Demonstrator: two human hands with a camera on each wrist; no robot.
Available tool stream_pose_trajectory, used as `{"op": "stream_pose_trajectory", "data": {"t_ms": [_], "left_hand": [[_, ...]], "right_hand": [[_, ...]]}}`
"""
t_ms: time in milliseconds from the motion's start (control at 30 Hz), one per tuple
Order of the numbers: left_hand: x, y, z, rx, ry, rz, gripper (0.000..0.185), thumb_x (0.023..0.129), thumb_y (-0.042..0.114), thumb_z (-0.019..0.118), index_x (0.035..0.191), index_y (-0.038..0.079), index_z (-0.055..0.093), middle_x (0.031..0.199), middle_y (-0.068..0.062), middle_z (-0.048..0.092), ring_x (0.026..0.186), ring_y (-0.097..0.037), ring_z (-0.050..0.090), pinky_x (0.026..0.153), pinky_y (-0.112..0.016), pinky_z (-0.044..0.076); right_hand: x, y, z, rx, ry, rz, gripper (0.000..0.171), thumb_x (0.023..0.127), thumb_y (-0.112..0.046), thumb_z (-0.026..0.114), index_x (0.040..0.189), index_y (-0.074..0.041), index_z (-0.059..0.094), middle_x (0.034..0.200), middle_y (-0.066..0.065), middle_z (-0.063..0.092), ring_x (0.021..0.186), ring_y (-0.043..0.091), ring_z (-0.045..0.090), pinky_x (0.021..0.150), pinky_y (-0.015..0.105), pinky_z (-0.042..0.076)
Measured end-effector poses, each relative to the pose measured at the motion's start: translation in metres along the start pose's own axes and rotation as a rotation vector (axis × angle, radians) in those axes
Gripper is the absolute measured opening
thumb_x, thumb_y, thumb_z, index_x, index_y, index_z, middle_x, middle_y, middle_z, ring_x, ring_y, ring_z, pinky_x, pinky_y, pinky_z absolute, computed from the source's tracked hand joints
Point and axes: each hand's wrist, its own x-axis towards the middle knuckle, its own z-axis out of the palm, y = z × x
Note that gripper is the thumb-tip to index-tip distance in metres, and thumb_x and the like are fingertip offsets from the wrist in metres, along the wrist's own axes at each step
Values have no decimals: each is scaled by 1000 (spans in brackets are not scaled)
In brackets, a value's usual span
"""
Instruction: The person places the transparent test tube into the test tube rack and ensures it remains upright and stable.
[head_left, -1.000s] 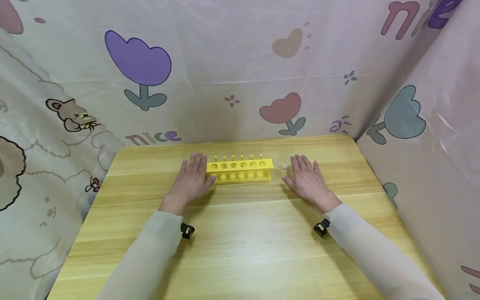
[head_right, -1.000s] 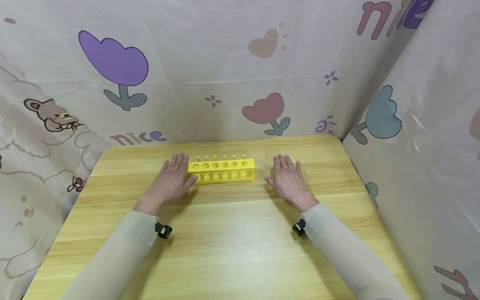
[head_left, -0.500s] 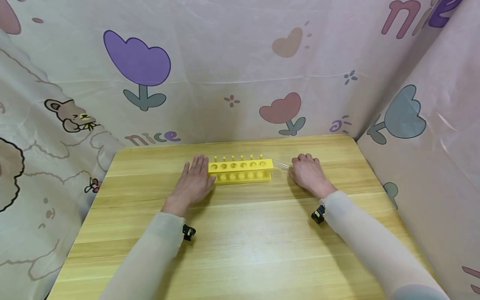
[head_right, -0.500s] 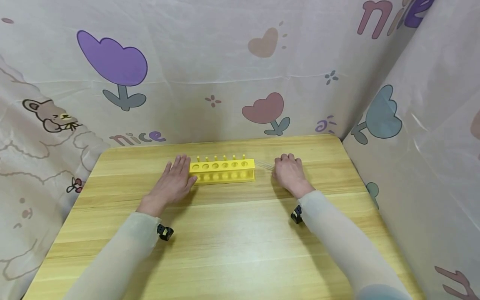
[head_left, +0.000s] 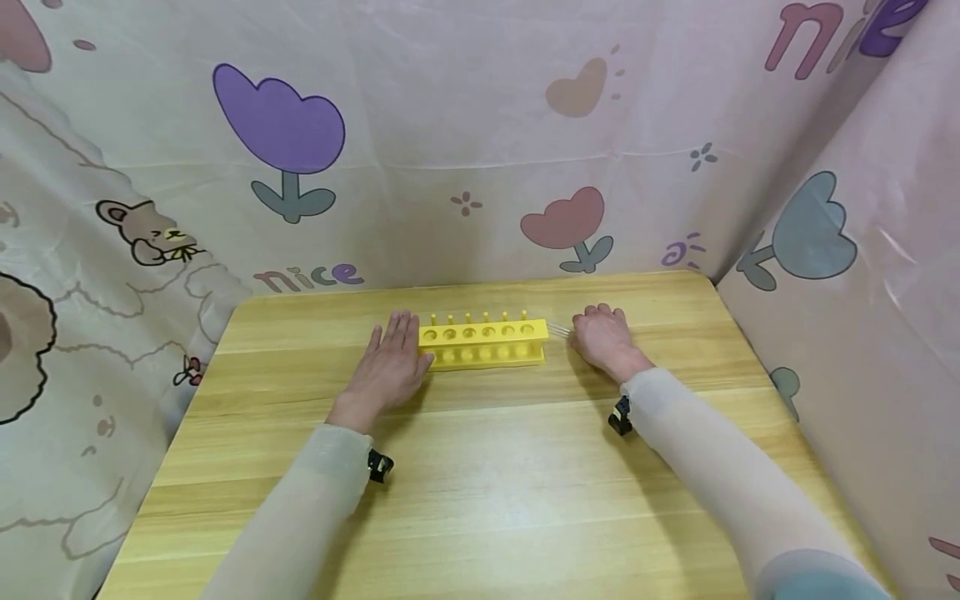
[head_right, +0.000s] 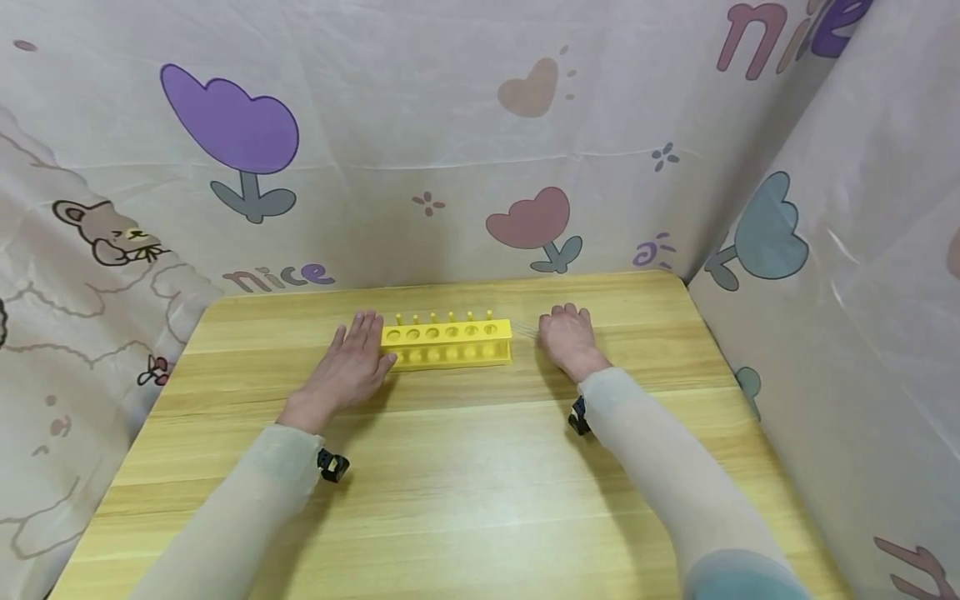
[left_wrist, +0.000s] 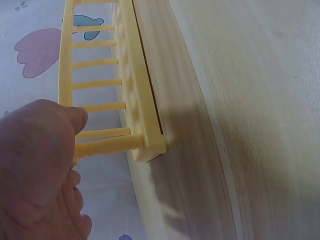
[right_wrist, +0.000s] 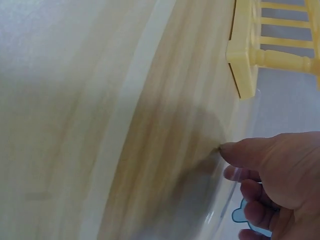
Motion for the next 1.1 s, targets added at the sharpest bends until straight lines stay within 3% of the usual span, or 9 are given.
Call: {"op": "stream_pose_trajectory", "data": {"t_ms": [233,467,667,833,1100], "left_hand": [[0,0,1,6,0,5,75,115,40,35,167,-3,2,176,-22,-2,164,-37,-5,133,-58,-2],[0,1,-1,5,9,11,75,115,40,36,167,-3,2,175,-23,-1,164,-37,-4,133,-58,-1],[-1,0,-2,8,-6,8,75,115,41,34,167,-3,1,176,-24,-1,164,-38,-6,133,-59,-2],[-1,0,-2,3,-16,7,75,115,43,32,167,-2,1,176,-22,-5,164,-36,-7,133,-58,-3],[0,-1,-2,5,-12,6,76,115,42,32,167,-3,1,176,-22,-5,164,-37,-7,133,-59,-1]], "right_hand": [[-1,6,-6,73,42,30,23,101,-21,65,109,0,73,105,18,69,103,38,60,91,53,47],[-16,17,-49,303,119,121,37,105,-25,61,128,4,65,120,24,73,112,45,65,100,61,43],[-26,22,-64,480,251,123,28,100,-20,56,114,2,67,103,19,74,93,38,66,100,59,46],[-31,22,-59,492,298,102,30,102,-24,57,114,1,69,108,19,74,98,36,66,98,59,43],[-40,12,-72,367,302,27,32,105,-30,57,108,-2,71,105,17,71,100,38,61,89,57,40]]}}
